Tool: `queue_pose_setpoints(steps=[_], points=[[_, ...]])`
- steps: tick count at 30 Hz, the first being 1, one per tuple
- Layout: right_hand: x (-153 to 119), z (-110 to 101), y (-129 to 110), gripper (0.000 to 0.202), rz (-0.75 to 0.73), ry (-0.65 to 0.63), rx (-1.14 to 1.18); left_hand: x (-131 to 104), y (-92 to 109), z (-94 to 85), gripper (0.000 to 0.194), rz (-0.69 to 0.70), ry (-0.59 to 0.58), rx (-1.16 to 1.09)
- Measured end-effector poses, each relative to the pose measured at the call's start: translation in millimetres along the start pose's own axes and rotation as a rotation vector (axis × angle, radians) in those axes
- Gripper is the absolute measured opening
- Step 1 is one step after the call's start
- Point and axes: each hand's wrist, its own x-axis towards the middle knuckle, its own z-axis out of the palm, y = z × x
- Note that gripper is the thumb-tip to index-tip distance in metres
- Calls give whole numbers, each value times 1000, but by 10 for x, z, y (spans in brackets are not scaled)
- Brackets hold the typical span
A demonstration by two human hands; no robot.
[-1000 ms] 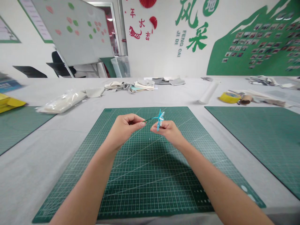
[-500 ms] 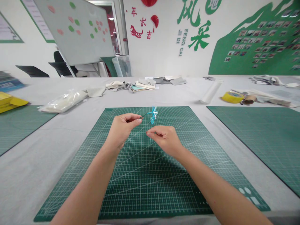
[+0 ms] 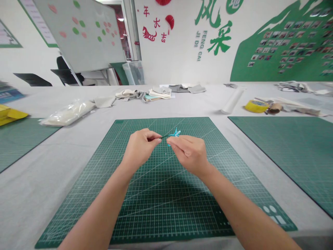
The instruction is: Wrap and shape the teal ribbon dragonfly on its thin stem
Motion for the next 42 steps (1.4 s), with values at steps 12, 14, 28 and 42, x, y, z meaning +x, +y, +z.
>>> queue_pose_setpoints(steps=[12,14,28,42], points=[[11,20,104,26,140,7,55,-41,-17,57,17,167,-218,118],[13,33,132,26,169,14,77,-42,-13,45,19,195,-250,125],[95,43,325,17,419,-201,338,-58,54,-70,14,260,-315,43],[54,179,402,18,905,-367,1061,24,10,-62,14,-38,-151,-516]])
